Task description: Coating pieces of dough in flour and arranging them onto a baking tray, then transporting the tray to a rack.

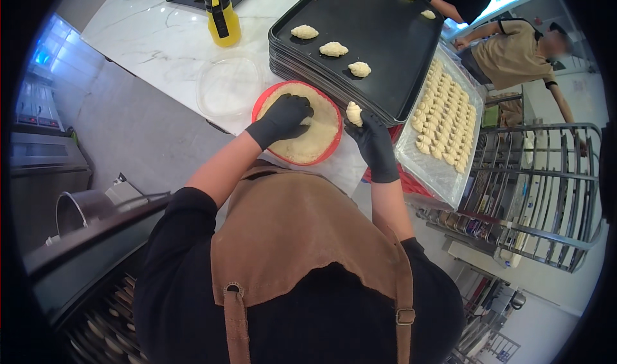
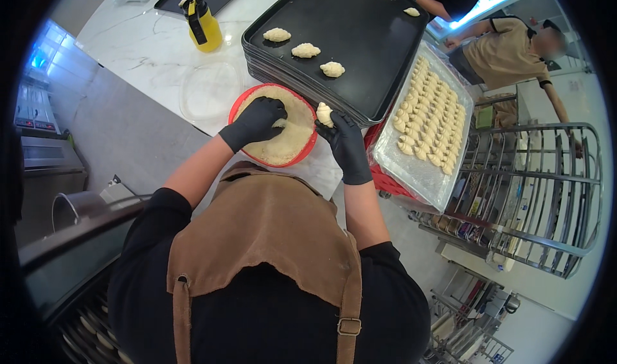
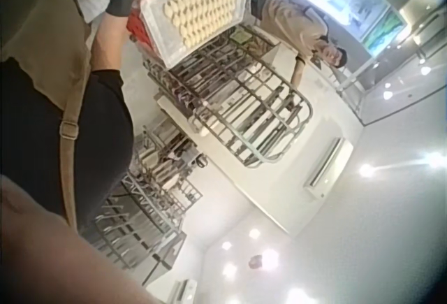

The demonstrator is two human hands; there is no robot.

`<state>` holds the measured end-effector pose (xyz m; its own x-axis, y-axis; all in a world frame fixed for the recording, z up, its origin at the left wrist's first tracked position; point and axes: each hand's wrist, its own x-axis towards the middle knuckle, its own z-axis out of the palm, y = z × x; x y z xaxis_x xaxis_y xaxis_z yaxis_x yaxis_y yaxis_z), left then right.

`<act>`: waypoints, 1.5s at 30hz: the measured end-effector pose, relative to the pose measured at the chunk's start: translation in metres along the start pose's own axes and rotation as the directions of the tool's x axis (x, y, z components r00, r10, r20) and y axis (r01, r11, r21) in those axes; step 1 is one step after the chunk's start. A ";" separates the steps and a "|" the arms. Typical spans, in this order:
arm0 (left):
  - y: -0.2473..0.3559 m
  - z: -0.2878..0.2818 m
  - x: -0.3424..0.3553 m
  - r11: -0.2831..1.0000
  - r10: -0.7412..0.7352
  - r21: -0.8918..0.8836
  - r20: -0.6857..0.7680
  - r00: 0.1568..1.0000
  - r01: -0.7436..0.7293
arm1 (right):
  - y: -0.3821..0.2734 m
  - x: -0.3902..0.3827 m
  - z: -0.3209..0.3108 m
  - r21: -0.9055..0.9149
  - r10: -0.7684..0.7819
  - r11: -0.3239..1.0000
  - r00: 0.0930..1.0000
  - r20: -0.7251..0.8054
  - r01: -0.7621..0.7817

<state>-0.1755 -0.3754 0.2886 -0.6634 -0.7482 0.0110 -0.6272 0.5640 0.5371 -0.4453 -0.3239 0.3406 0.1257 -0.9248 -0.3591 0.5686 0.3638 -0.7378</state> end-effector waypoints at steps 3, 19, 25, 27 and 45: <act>0.015 -0.017 -0.005 0.999 0.048 -0.005 -0.060 0.997 -0.048 | 0.006 0.001 -0.007 -0.020 -0.024 1.000 1.000 -0.002 0.024; 0.032 -0.040 -0.013 0.996 0.003 0.086 -0.065 0.998 0.003 | 0.008 -0.005 0.008 0.017 -0.021 1.000 0.999 0.035 0.020; 0.029 -0.028 -0.032 0.943 -0.248 0.264 0.159 0.956 0.201 | 0.013 -0.002 0.008 0.008 0.025 1.000 0.999 0.022 -0.025; 0.034 -0.021 -0.028 0.953 -0.272 0.174 0.131 0.953 0.248 | 0.015 0.001 0.006 0.013 0.023 1.000 0.999 0.022 -0.023; 0.029 0.006 -0.007 1.000 0.026 -0.007 -0.140 0.990 -0.027 | 0.019 0.023 0.034 -0.304 -0.001 0.952 0.998 -0.059 -0.017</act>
<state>-0.1917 -0.3521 0.2994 -0.6154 -0.7751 0.1431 -0.6065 0.5816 0.5422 -0.4040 -0.3422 0.3381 0.0774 -0.9169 -0.3916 0.2921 0.3964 -0.8704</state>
